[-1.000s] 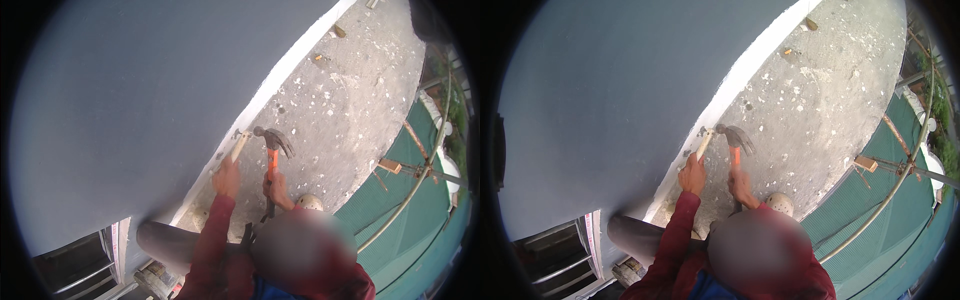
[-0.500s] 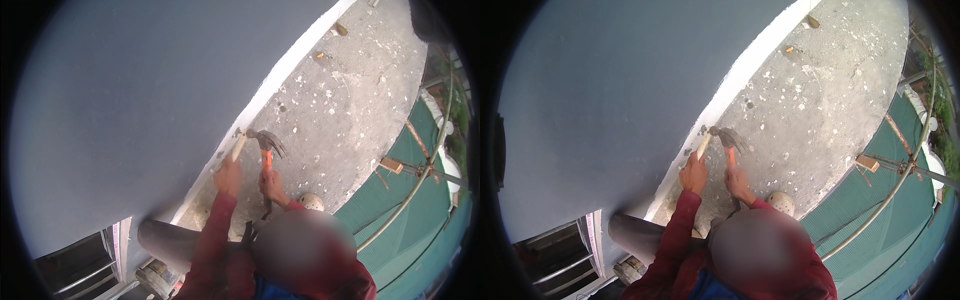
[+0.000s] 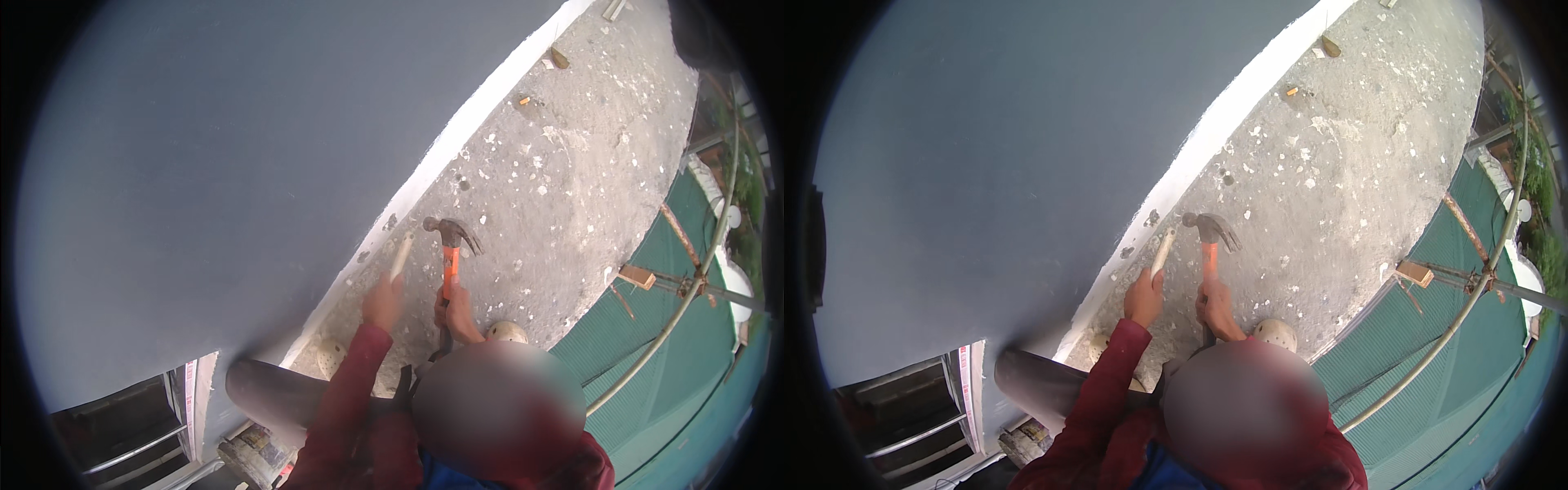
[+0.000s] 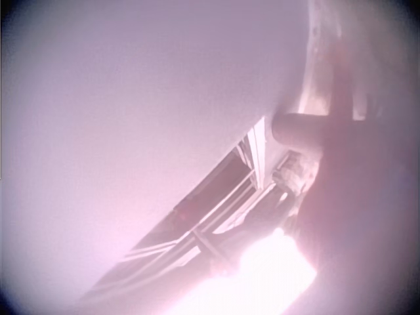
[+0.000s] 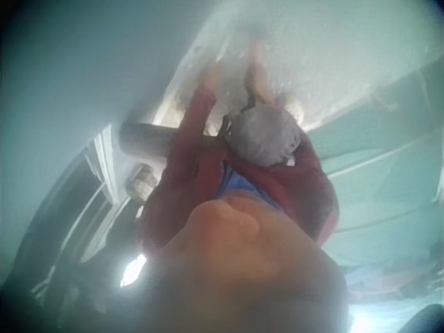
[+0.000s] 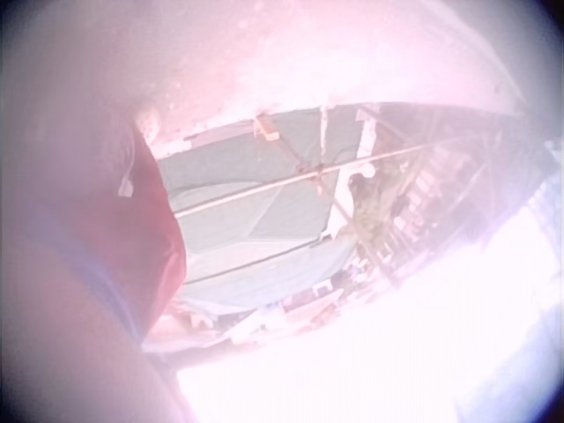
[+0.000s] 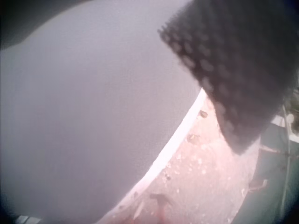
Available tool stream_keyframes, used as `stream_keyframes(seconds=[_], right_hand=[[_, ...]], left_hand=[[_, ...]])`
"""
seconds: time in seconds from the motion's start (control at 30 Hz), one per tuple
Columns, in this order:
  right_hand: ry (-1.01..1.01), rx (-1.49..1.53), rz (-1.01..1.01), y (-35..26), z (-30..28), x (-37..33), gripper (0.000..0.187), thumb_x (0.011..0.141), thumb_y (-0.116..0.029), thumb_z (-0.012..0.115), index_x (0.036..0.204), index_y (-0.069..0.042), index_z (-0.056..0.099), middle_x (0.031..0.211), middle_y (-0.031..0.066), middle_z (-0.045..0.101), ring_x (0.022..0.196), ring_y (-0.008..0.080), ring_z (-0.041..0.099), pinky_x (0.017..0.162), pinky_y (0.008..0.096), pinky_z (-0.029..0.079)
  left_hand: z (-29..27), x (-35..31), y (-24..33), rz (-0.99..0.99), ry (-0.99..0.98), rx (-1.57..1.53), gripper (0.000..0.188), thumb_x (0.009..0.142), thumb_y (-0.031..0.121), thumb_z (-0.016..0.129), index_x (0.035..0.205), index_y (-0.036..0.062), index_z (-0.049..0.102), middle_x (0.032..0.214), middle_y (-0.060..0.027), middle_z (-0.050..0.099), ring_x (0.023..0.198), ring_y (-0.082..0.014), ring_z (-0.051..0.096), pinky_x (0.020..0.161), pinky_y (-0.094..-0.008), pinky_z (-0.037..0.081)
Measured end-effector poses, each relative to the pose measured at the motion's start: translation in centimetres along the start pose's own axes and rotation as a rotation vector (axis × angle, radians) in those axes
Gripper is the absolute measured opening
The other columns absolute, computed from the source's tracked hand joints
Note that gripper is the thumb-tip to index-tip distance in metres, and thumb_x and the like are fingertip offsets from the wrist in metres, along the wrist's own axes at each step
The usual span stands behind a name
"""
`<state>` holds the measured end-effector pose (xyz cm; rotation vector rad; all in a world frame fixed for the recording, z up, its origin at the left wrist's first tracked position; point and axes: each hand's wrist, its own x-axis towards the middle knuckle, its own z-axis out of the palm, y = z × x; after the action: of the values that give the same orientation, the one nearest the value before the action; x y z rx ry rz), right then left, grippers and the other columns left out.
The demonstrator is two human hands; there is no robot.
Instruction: The person uses a hammer and chisel to chip away at a concrete ledge, repeatedly striking the chisel to remove small pieces of material. The person works along the edge of the ledge, gradually clearing debris.
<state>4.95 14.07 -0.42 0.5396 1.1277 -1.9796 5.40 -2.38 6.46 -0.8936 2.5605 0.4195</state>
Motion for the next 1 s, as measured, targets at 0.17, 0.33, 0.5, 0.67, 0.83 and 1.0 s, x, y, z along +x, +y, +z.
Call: stream_keyframes(seconds=[0.17,0.33,0.5,0.67,0.83,1.0], right_hand=[[0.052,-0.046,-0.101,0.2,-0.7,-0.8,0.066,0.102,-0.063,0.032,0.068,-0.008,0.047,0.051,0.0005,0.041,0.038,0.0113,0.037,0.037,0.0289,0.029],[0.01,-0.085,-0.242,0.5,-1.1,-1.1,0.07,0.101,-0.067,0.031,0.071,-0.006,0.048,0.051,0.0007,0.041,0.039,0.0117,0.039,0.038,0.0281,0.032],[0.009,0.019,-0.499,1.6,-0.1,-0.6,0.072,0.1,-0.068,0.03,0.068,-0.006,0.048,0.052,0.0007,0.043,0.042,0.0113,0.042,0.039,0.0283,0.033],[-0.106,-0.083,-0.281,2.8,0.4,1.0,0.07,0.1,-0.068,0.029,0.072,-0.007,0.048,0.052,-0.0002,0.041,0.042,0.0113,0.04,0.039,0.0291,0.031],[-0.052,0.109,-0.483,3.1,0.2,0.5,0.07,0.101,-0.068,0.028,0.069,-0.008,0.046,0.052,0.0002,0.041,0.042,0.0113,0.04,0.039,0.0292,0.03],[-0.046,-0.102,-0.24,3.2,1.5,0.9,0.067,0.104,-0.059,0.03,0.064,-0.008,0.046,0.052,-0.0011,0.042,0.042,0.0095,0.038,0.04,0.0283,0.03]], left_hand=[[-0.1,-0.5,0.5,0.254,0.258,0.103,0.032,0.1,0.037,0.052,0.117,0.0097,0.056,0.106,-0.0164,0.068,0.088,-0.0407,0.067,0.075,-0.054,0.05],[-1.1,1.4,1.0,0.249,0.293,0.199,0.031,0.099,0.034,0.054,0.118,0.0098,0.055,0.105,-0.0138,0.067,0.084,-0.0389,0.068,0.072,-0.0538,0.05],[-1.1,1.6,0.7,0.271,0.296,0.236,0.029,0.098,0.033,0.056,0.116,0.0098,0.055,0.103,-0.0137,0.068,0.082,-0.0369,0.068,0.069,-0.0527,0.05],[-1.0,2.0,0.9,0.239,0.304,0.246,0.029,0.098,0.035,0.055,0.113,0.0098,0.055,0.099,-0.0141,0.068,0.081,-0.0359,0.068,0.069,-0.051,0.05],[-0.8,2.1,0.2,0.278,0.323,0.342,0.03,0.098,0.037,0.054,0.113,0.0099,0.055,0.095,-0.0129,0.068,0.078,-0.0355,0.069,0.067,-0.0496,0.051],[-1.0,3.0,-0.6,0.307,0.331,0.342,0.027,0.099,0.034,0.054,0.108,0.0092,0.054,0.095,-0.0144,0.068,0.076,-0.0365,0.068,0.066,-0.0503,0.052]])
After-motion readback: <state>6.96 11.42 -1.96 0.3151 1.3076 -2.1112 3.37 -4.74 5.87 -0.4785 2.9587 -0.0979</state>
